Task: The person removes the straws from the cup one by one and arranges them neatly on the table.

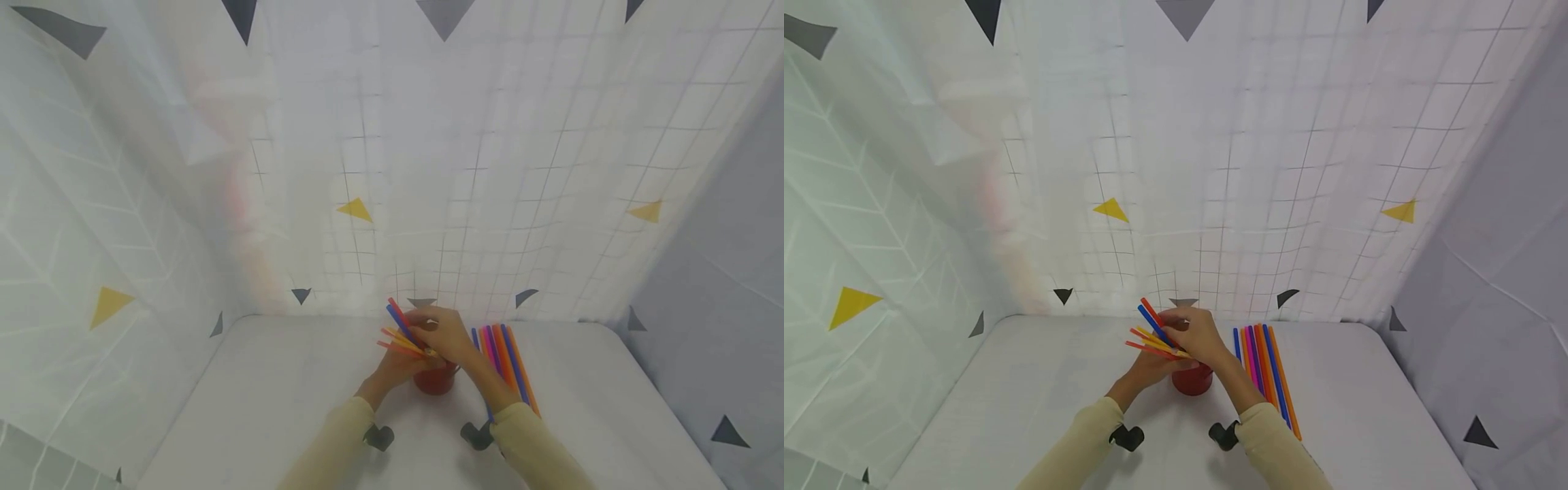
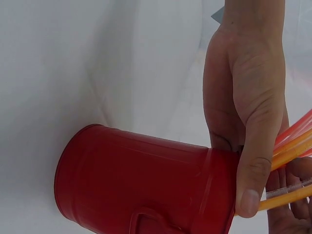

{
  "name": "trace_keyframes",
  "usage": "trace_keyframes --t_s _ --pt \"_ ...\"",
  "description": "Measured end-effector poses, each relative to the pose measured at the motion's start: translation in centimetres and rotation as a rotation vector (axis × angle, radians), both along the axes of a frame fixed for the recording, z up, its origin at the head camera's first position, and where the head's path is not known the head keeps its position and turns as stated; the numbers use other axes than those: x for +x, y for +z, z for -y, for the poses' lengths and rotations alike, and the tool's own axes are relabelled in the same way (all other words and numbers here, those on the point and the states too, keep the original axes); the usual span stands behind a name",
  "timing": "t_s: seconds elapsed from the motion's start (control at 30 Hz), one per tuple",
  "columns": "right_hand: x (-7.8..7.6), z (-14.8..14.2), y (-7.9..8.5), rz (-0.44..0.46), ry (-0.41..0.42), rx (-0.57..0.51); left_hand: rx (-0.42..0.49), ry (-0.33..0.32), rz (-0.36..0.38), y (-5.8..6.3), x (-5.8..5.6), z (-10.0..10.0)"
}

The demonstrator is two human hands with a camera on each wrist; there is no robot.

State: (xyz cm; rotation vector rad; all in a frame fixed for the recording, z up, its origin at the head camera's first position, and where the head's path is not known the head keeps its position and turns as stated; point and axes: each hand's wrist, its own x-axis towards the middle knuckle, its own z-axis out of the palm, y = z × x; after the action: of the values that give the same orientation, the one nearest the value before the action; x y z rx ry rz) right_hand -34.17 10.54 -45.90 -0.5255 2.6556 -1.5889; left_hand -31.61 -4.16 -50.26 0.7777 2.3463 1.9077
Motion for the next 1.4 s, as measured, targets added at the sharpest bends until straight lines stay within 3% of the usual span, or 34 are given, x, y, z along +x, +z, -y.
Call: trace_keyframes --t_s 0.47,0.73,0.93,1.1,1.23,1.4 --pt "0.2 -0.2 0.4 -0.039 0.003 -0.042 0.013 -0.002 -0.039 0.0 -0.1 -0.1" --pt "0.2 -0.2 1.0 -0.091 0.008 -0.095 -0.025 0.027 -0.022 0.1 -0.1 0.0" --pt "0.0 -0.7 1.8 -0.172 0.017 -0.102 -0.052 0.016 -0.094 0.1 -0.4 0.0" --pt "0.5 -1.2 3.7 -0.273 0.06 -0.173 -0.058 -0.007 -0.108 0.1 -0.7 0.0" --pt "1.4 -1.4 6.0 -0.384 0.081 -0.213 -0.067 0.008 -0.05 0.4 -0.6 -0.1" --pt "3.7 -1.8 9.8 -0.505 0.063 -0.185 -0.087 0.063 0.033 0.6 -0.1 -0.2"
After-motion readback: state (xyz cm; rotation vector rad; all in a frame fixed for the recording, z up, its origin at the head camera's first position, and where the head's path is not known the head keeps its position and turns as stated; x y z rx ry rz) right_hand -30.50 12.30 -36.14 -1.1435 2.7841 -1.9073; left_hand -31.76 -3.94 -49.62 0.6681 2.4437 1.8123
